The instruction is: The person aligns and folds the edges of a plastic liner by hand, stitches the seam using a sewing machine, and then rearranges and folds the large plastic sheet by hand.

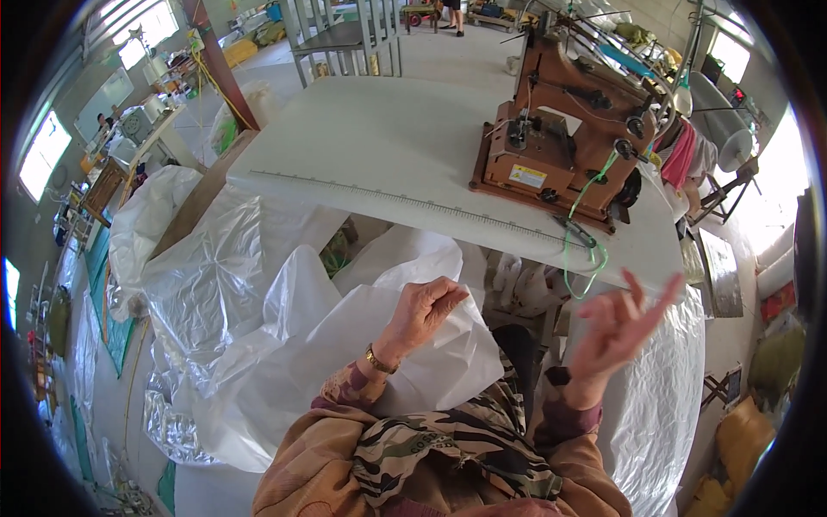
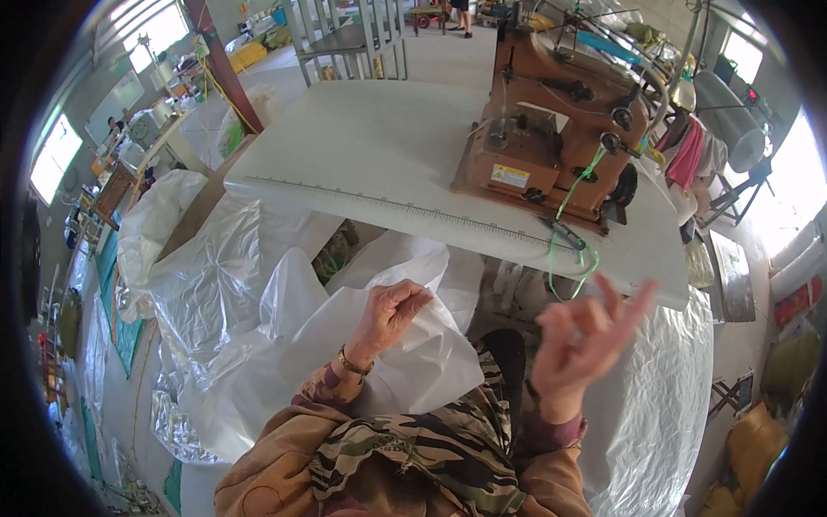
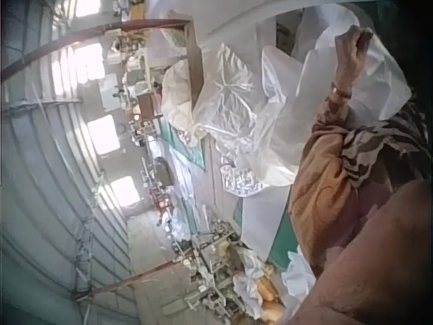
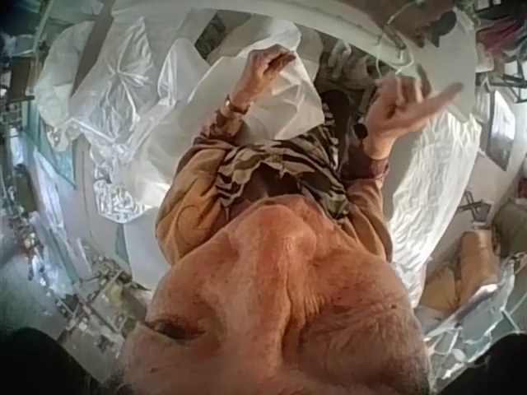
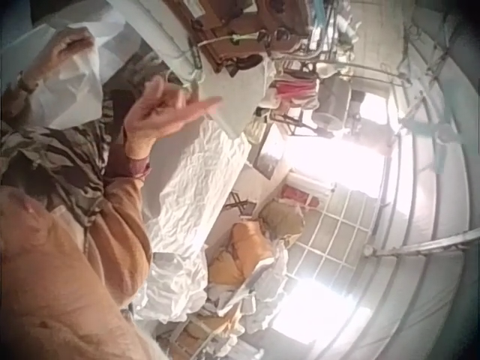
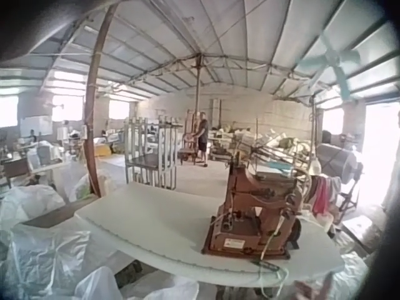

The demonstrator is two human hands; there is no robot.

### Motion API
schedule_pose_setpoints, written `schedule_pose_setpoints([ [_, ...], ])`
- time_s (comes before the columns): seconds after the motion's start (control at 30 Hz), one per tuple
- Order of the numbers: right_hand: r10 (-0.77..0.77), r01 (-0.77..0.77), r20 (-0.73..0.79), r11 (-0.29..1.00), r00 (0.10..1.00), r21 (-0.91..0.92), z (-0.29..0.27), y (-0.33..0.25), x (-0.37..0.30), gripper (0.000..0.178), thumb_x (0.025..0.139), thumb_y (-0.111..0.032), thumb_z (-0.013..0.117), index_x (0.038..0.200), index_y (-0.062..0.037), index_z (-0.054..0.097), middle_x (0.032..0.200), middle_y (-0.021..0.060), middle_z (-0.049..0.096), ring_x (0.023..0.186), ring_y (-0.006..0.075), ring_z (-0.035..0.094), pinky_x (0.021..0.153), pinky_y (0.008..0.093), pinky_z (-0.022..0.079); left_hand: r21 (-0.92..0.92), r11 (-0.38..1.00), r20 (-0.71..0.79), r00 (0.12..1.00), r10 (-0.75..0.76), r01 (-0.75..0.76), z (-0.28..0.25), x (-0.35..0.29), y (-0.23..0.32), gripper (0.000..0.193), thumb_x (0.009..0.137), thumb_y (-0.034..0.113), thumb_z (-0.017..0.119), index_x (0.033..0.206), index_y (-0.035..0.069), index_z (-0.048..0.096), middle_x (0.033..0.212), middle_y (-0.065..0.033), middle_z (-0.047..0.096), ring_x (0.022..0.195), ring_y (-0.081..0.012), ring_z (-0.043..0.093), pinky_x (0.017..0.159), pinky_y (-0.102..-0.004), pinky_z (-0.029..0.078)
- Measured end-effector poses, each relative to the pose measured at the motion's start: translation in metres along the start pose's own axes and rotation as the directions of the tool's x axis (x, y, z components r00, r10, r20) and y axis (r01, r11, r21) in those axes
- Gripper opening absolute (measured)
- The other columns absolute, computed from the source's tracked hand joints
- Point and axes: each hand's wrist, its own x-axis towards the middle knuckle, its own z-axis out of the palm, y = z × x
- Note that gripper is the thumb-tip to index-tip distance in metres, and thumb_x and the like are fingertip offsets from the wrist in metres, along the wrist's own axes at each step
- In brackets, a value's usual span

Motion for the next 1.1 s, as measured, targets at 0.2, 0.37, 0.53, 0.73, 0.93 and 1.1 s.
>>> schedule_pose_setpoints([
  [0.2,0.04,-0.057,-0.273,0.997,0.961,-0.057,-0.02,0.008,0.021,0.07,0.095,-0.011,0.047,0.151,0.0049,0.009,0.056,0.0005,0.048,0.055,0.0084,0.05,0.101,0.0482,0.044,0.019,1.0,-0.01,1.0,0.018,-0.018,-0.001,0.004,-0.002,0.013,0.089,0.007,0.068,0.084,-0.001,0.06,0.063,-0.0123,0.056,0.051,-0.0221,0.051,0.05,-0.0288,0.042],
  [0.37,0.005,-0.059,-0.351,0.988,0.936,-0.143,-0.029,0.029,0.017,0.063,0.094,-0.005,0.046,0.15,0.0038,0.018,0.057,-0.0001,0.047,0.058,0.01,0.052,0.088,0.0433,0.052,0.014,1.0,-0.001,1.0,0.02,-0.02,0.003,0.004,-0.003,0.014,0.088,0.008,0.069,0.084,-0.001,0.058,0.061,-0.012,0.052,0.049,-0.021,0.048,0.048,-0.0289,0.04],
  [0.53,0.255,-0.265,0.238,0.964,0.937,0.011,0.008,0.046,-0.022,0.053,0.085,0.003,0.057,0.137,0.002,0.047,0.086,0.0076,0.065,0.069,0.0149,0.059,0.078,0.0405,0.051,0.023,1.0,0.018,1.0,0.002,-0.002,0.005,0.004,-0.002,0.015,0.089,0.008,0.068,0.083,-0.001,0.057,0.059,-0.0107,0.049,0.048,-0.0181,0.044,0.048,-0.0281,0.037],
  [0.73,0.033,-0.282,0.746,0.936,0.665,0.21,0.058,0.058,-0.058,0.047,0.086,-0.031,0.07,0.121,-0.0021,0.057,0.103,0.0153,0.064,0.098,0.0323,0.063,0.084,0.0389,0.05,0.062,0.998,0.033,0.999,0.031,-0.033,0.007,0.006,-0.001,0.017,0.089,0.009,0.068,0.084,-0.001,0.056,0.059,-0.0114,0.045,0.049,-0.018,0.041,0.047,-0.0294,0.035],
  [0.93,0.081,-0.546,0.883,0.811,0.461,0.211,0.063,0.056,-0.063,0.032,0.092,-0.03,0.066,0.089,0.0016,0.059,0.066,0.0155,0.053,0.059,0.0261,0.046,0.058,0.0367,0.043,0.091,0.993,0.133,0.989,0.061,-0.074,0.001,0.015,0.016,0.015,0.088,0.009,0.068,0.085,0.0,0.057,0.06,-0.0132,0.049,0.049,-0.0226,0.045,0.048,-0.0309,0.037],
  [1.1,-0.008,-0.635,0.829,0.639,0.559,0.434,0.034,0.015,-0.052,0.028,0.097,-0.022,0.06,0.082,0.0008,0.054,0.057,0.0121,0.044,0.053,0.017,0.038,0.051,0.0348,0.038,0.011,0.959,0.329,0.906,0.265,-0.285,-0.024,0.046,0.061,0.012,0.085,0.009,0.071,0.085,0.001,0.062,0.063,-0.0106,0.056,0.051,-0.0263,0.053,0.048,-0.0331,0.039],
])
